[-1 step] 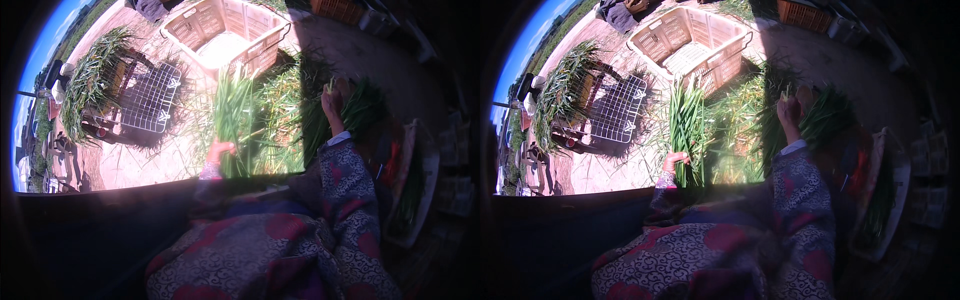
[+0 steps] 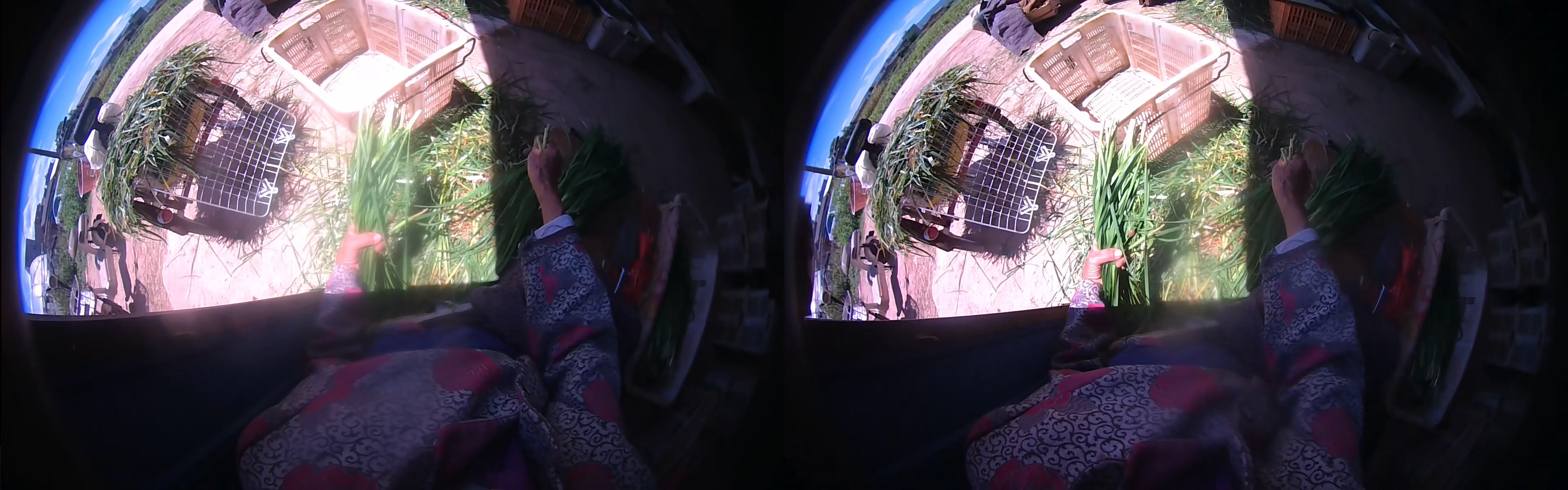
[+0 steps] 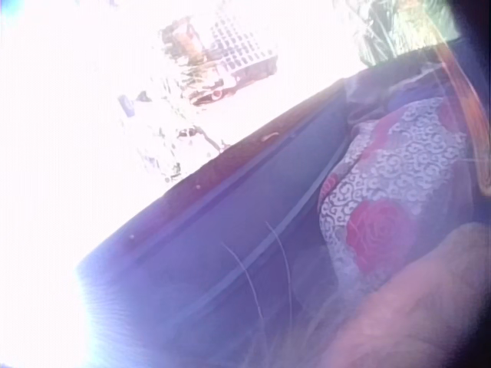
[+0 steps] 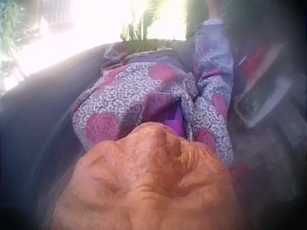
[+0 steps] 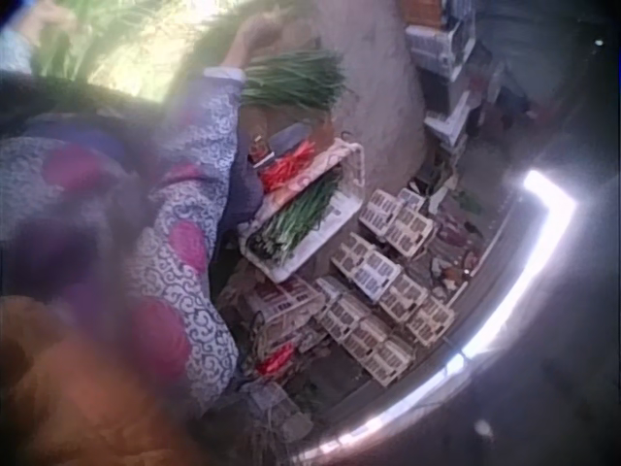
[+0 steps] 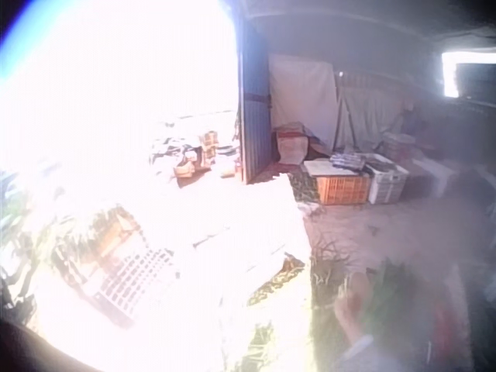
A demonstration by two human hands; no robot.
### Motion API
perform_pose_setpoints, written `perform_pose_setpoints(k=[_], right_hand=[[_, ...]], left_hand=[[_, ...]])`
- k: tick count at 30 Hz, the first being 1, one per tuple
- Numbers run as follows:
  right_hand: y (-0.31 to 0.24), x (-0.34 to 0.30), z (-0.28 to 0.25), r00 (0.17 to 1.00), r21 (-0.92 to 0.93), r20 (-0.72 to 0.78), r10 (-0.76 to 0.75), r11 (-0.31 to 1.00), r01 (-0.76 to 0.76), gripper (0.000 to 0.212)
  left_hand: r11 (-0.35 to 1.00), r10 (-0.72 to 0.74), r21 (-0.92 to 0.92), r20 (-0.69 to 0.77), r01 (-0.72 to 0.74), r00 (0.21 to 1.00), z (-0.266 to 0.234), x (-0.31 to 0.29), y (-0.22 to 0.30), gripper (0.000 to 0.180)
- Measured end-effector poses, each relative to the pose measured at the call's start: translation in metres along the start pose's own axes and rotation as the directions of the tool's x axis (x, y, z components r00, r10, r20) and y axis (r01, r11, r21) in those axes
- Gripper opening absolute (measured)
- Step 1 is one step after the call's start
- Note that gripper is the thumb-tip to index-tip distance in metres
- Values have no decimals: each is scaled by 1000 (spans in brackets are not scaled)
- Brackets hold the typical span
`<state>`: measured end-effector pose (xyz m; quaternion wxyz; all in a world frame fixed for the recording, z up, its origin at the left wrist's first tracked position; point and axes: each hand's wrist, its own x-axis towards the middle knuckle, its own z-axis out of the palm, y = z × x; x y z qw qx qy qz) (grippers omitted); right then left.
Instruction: The person bundles bunches of chives by hand, securing them with a thin strip and placing the finished bundles into a plastic crate.
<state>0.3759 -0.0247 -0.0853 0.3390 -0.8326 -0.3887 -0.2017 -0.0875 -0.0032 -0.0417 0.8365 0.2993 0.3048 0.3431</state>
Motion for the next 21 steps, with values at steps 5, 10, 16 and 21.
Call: perform_pose_setpoints(k=[5,10,16,21], right_hand=[[-101,1,-36,676,514,705,214,503,-695,36],[-184,-16,-85,582,582,810,-74,217,-784,32],[-157,-18,-65,610,573,792,-29,380,-726,30],[-79,2,-58,924,238,355,144,942,-238,52]], left_hand=[[992,17,128,11,-18,1000,-2,0,-1,63],[944,-90,323,35,74,995,26,-3,-1,79],[997,2,-83,61,3,998,18,6,-23,51],[986,17,-169,11,-15,1000,-2,2,-10,46]])
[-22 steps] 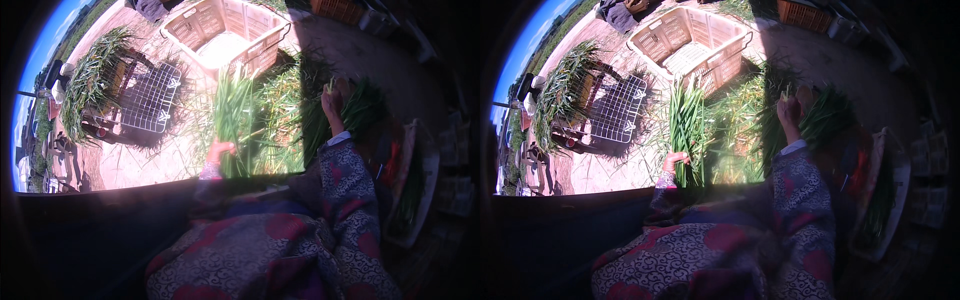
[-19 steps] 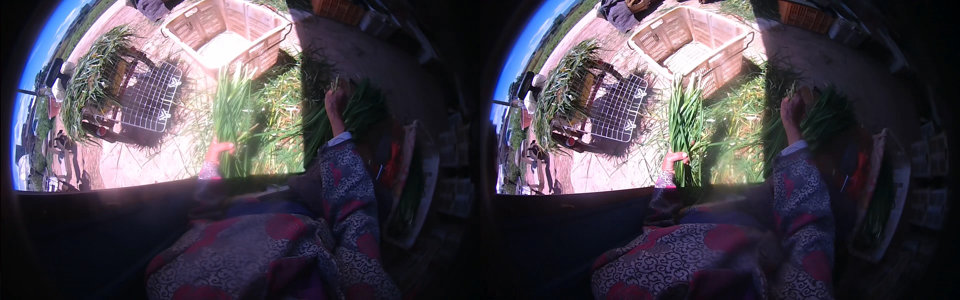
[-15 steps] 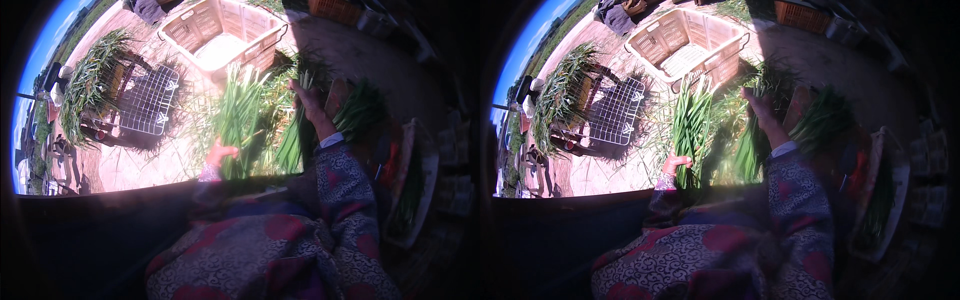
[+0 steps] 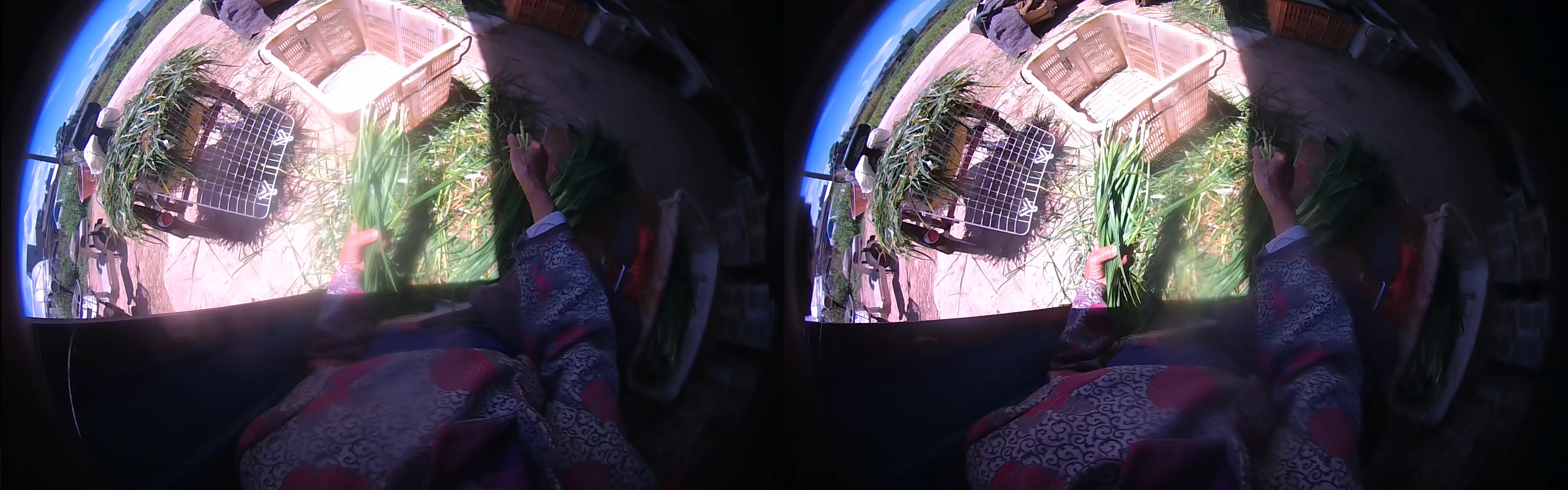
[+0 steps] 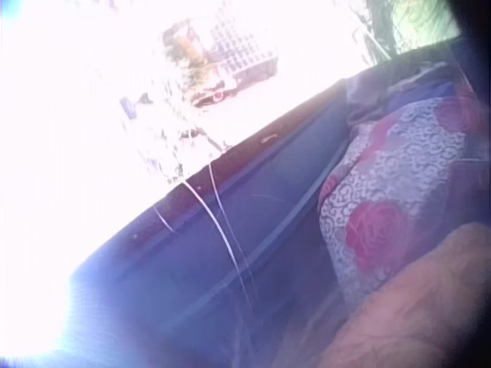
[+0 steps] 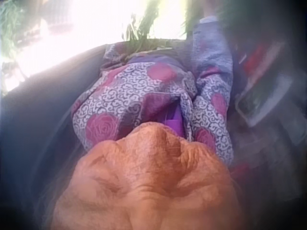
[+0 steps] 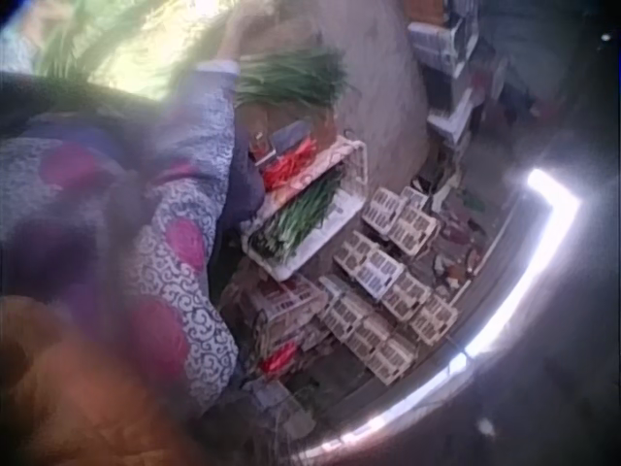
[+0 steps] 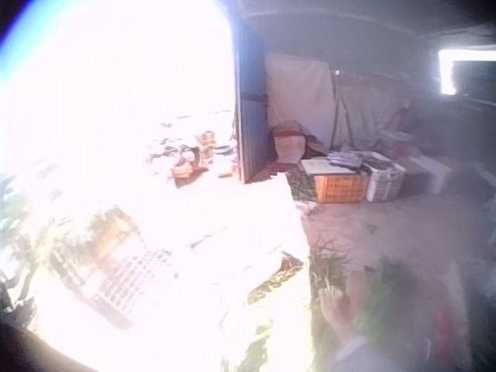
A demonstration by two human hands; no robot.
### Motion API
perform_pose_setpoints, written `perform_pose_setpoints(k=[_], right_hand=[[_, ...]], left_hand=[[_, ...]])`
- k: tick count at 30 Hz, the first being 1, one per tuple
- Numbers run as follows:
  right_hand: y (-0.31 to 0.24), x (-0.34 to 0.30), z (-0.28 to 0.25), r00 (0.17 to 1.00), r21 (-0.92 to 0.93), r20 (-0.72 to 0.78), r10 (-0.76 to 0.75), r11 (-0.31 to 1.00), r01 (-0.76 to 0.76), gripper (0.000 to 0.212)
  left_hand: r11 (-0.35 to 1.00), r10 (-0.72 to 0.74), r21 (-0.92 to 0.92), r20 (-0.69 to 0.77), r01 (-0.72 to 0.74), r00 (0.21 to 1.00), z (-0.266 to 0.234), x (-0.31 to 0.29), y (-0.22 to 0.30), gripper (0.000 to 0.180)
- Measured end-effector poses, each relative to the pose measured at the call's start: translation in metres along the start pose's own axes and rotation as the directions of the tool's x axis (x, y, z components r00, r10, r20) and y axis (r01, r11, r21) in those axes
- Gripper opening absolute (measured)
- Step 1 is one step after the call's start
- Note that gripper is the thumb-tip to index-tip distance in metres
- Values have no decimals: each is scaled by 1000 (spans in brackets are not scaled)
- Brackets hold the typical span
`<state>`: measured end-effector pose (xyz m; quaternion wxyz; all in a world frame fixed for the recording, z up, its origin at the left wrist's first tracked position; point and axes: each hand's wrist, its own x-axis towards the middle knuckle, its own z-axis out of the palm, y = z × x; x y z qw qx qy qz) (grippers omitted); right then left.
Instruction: The person bundles bunches of chives by hand, securing them with a thin strip and placing the finished bundles into a plastic crate.
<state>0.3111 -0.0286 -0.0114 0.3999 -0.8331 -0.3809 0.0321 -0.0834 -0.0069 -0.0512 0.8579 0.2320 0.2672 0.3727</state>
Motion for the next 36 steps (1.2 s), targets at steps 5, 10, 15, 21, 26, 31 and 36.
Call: perform_pose_setpoints(k=[5,10,15,21,26,31,36], right_hand=[[-13,5,-24,996,35,80,49,998,-52,53],[-59,-11,-36,956,365,269,-120,931,15,33],[-83,-30,-18,718,361,668,-197,929,-81,32],[-94,-73,12,456,546,797,-395,794,-267,23],[-92,-61,1,413,399,869,-273,879,-259,22],[-75,-46,-1,460,460,829,-319,856,-236,22],[-90,-72,12,397,406,872,-288,877,-256,22]], left_hand=[[989,51,147,-101,-36,994,13,-3,8,45],[998,-46,-36,49,47,998,-23,8,8,43],[989,48,149,-137,-27,989,-7,21,-7,42],[966,32,256,5,-32,999,76,27,-17,55],[982,-58,178,1,57,998,53,21,-18,42],[992,-36,123,-23,38,999,45,27,-26,42],[989,-57,137,0,56,998,68,27,-26,40]])
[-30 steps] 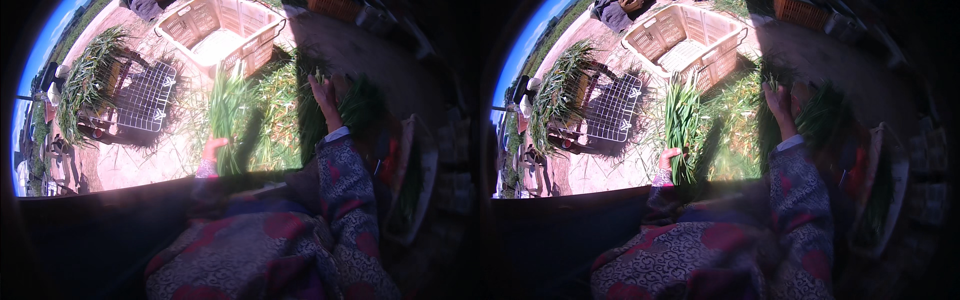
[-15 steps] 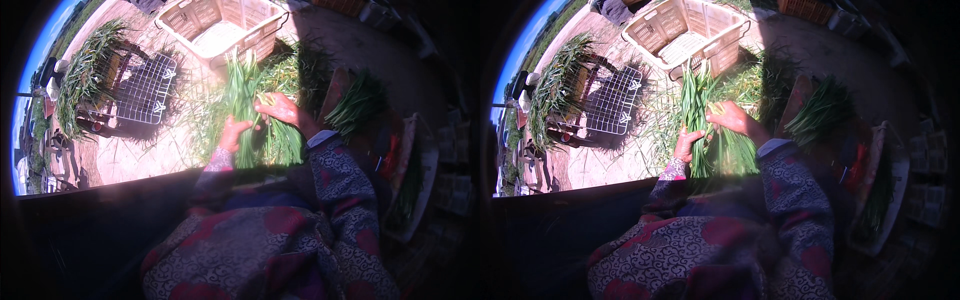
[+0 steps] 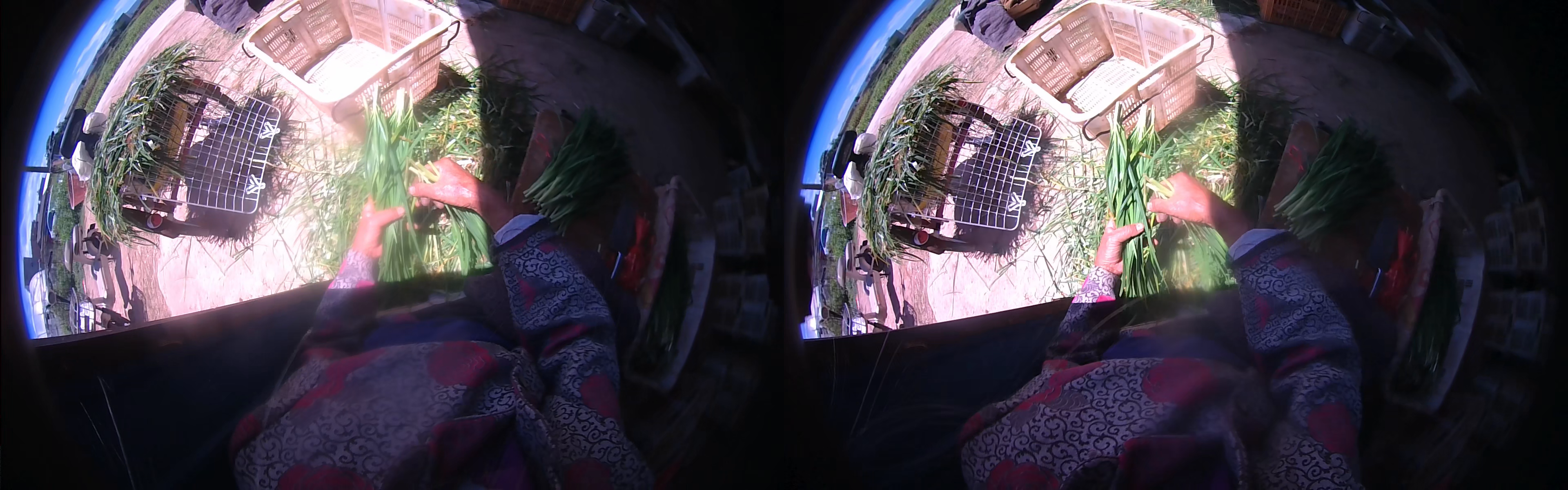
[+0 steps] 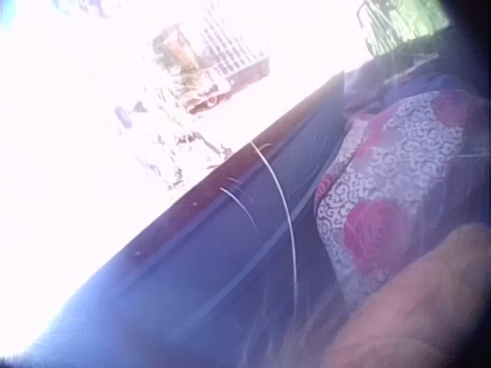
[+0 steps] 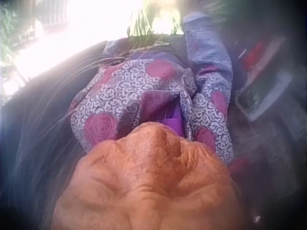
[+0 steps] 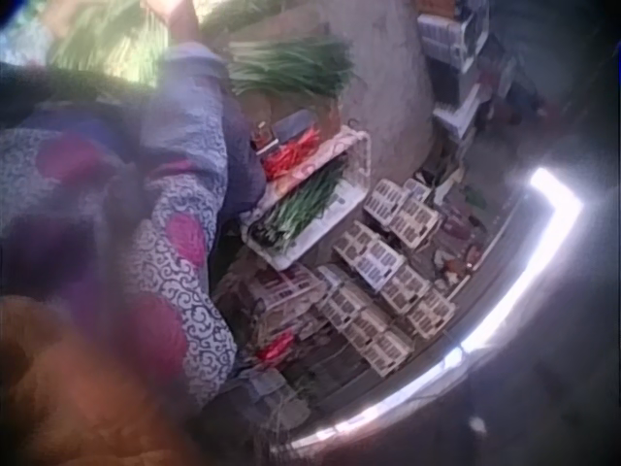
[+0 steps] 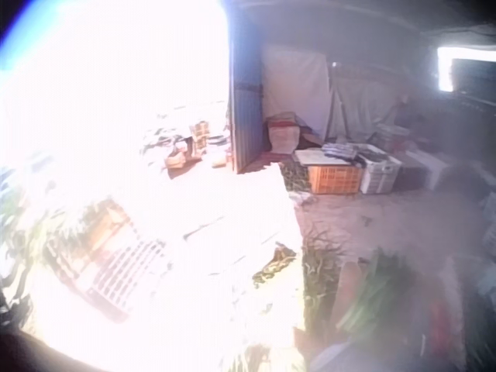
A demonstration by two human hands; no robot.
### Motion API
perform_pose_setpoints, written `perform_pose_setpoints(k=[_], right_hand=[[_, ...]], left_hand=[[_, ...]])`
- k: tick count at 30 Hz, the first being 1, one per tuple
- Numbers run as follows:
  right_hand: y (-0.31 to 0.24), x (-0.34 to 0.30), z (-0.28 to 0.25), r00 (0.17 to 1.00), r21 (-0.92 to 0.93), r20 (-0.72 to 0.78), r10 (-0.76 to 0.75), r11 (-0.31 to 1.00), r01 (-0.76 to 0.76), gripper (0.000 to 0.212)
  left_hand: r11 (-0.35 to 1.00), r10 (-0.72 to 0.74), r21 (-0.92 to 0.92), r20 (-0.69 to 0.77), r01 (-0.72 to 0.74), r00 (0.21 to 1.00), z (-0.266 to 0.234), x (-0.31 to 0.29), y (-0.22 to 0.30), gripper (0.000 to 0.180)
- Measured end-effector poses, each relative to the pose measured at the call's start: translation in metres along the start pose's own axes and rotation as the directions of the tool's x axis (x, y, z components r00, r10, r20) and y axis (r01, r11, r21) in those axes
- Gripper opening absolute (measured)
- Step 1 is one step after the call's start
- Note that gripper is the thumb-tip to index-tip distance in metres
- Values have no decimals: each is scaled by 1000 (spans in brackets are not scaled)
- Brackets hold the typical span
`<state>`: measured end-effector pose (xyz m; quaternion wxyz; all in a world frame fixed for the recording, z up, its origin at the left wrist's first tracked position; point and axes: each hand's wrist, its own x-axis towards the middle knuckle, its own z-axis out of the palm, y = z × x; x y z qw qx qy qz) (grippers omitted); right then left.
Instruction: The person bundles bunches of chives by hand, securing them with a thin strip and placing the finished bundles into a plastic crate.
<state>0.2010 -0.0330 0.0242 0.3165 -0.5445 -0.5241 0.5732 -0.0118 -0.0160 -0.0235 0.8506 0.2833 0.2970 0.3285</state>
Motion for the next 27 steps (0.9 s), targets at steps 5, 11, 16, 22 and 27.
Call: perform_pose_setpoints(k=[5,11,16,22,27], right_hand=[[0,6,-9,990,-368,33,-141,919,143,24],[19,7,-84,626,-178,-701,-342,934,310,26],[9,1,-59,835,-711,-412,-364,702,-45,45],[18,3,-56,862,-715,-379,-336,698,-42,46],[-6,-4,-47,784,-603,-465,-411,796,60,46]], left_hand=[[997,-39,72,56,35,998,-44,10,-11,63],[974,-100,205,6,97,995,-35,2,-1,58],[938,-101,337,51,78,994,-32,-9,1,55],[977,-6,211,-17,9,1000,-39,-14,15,56],[962,3,271,-48,10,999,-37,-17,20,58]])
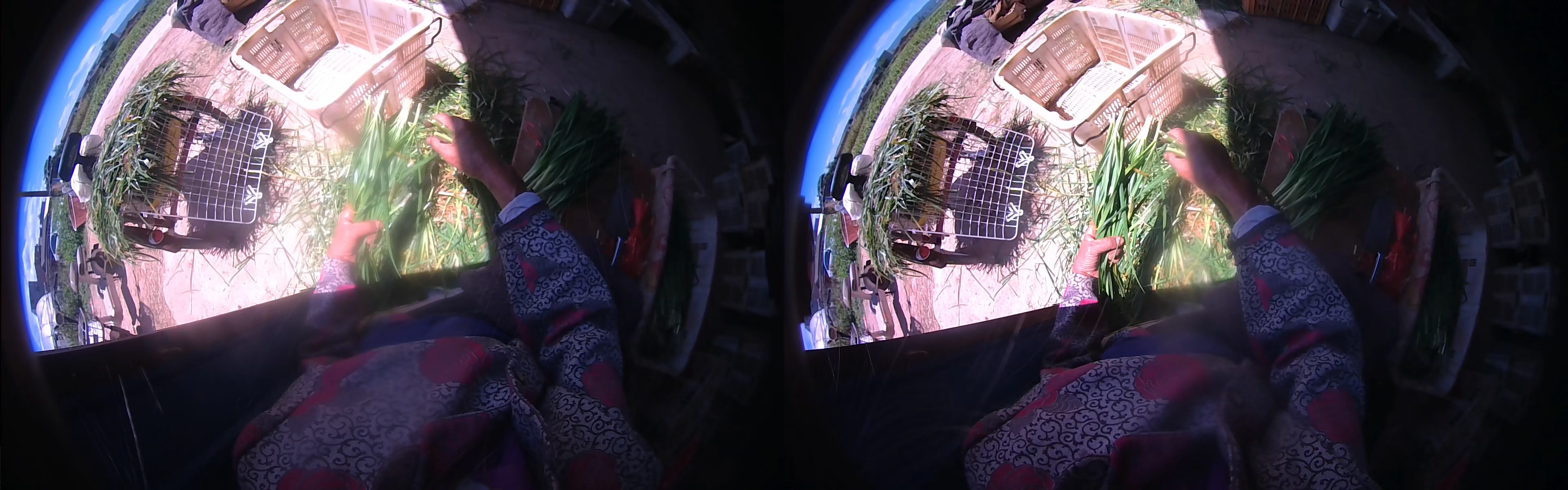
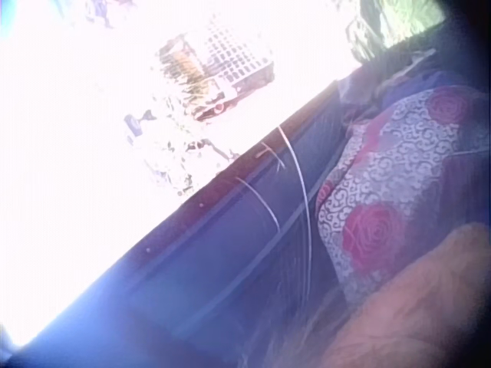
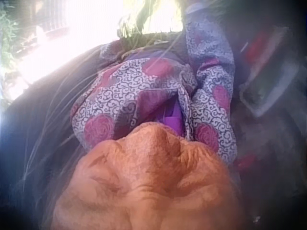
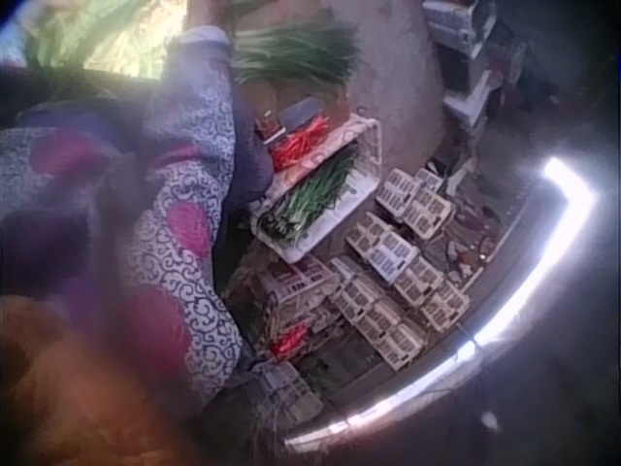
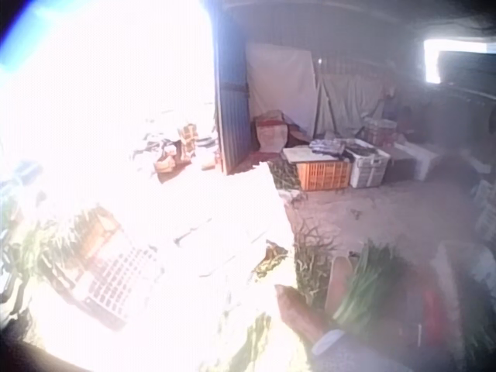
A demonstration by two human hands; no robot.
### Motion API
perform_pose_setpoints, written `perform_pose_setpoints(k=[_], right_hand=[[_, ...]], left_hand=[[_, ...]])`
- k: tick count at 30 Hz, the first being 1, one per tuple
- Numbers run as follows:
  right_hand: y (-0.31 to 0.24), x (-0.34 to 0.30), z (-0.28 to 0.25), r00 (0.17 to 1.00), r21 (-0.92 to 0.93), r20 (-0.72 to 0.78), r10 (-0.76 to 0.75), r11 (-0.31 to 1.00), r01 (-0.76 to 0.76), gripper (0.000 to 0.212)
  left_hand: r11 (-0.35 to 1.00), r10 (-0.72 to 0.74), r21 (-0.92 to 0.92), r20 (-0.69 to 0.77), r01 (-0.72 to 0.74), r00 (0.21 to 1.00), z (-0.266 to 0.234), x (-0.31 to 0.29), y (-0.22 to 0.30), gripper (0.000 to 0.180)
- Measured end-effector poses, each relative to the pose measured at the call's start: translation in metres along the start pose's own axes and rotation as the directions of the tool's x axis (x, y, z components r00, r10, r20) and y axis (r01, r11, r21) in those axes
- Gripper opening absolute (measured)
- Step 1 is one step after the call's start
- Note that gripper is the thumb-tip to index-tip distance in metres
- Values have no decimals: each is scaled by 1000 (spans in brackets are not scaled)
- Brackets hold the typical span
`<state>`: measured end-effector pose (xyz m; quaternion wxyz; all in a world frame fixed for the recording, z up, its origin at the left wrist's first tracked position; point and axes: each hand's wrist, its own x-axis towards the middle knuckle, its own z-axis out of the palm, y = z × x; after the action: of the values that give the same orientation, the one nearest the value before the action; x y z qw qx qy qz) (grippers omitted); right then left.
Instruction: The person bundles bunches of chives by hand, securing them with a thin strip and placing the finished bundles into a plastic crate.
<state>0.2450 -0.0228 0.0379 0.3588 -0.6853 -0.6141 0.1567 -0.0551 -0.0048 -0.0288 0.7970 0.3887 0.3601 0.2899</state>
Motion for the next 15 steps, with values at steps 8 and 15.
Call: perform_pose_setpoints(k=[8,15], right_hand=[[25,-4,10,985,-125,152,-86,987,105,36],[35,15,1,928,-218,-316,199,937,-275,33]], left_hand=[[978,-9,209,65,-4,998,-6,4,6,64],[991,-41,130,66,32,997,-18,-1,8,65]])
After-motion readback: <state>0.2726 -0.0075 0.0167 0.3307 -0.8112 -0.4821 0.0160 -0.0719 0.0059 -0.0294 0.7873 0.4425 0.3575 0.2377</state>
